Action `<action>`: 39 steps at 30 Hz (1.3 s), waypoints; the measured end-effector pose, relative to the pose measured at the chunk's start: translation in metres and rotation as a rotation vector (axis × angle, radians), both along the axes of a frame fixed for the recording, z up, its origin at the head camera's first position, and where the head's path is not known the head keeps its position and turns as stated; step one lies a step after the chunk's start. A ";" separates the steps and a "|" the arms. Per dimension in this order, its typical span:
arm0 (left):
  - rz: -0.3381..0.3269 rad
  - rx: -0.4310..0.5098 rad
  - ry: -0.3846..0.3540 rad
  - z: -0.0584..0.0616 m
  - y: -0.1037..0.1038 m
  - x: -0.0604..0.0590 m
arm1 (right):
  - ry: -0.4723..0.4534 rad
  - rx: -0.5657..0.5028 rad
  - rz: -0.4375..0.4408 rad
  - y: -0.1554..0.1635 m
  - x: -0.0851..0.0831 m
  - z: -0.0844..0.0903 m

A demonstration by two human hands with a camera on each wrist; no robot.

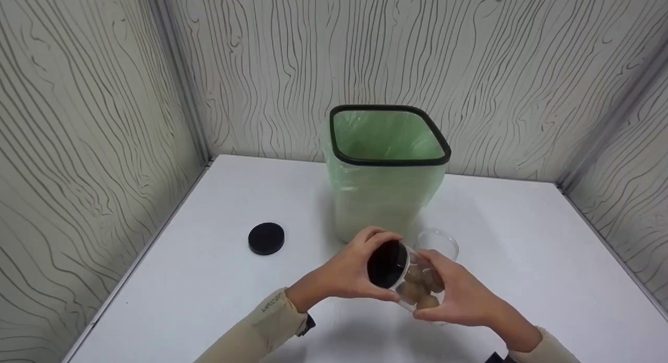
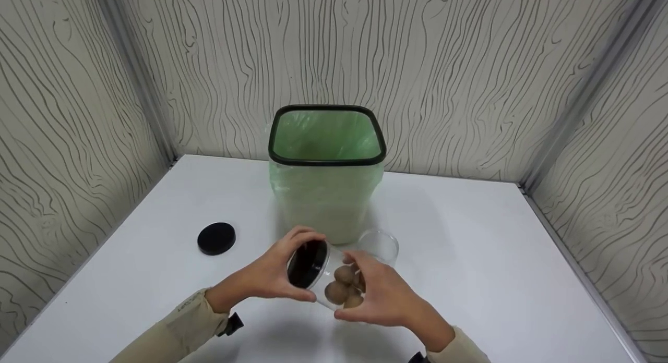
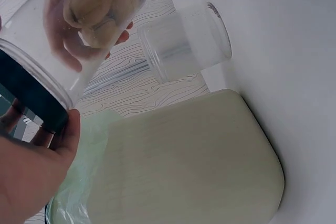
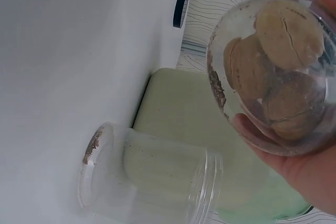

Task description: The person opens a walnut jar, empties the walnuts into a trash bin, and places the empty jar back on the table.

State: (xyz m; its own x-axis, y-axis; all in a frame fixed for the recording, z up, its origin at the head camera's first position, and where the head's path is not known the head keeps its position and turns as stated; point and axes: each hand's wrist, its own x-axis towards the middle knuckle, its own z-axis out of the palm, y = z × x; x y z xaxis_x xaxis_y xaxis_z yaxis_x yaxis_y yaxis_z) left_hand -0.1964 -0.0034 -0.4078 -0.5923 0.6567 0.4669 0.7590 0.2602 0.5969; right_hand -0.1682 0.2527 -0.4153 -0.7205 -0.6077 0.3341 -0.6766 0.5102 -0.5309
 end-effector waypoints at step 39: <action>0.175 0.001 -0.094 -0.002 -0.008 -0.001 | 0.035 -0.041 -0.130 0.003 0.000 0.005</action>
State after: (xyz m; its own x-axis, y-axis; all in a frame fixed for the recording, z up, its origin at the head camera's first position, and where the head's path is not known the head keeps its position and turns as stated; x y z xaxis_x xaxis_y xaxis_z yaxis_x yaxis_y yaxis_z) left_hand -0.1969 -0.0113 -0.4103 -0.7387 0.5390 0.4048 0.6429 0.3827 0.6635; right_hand -0.1680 0.2559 -0.4107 -0.7795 -0.4955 0.3832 -0.6249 0.5728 -0.5305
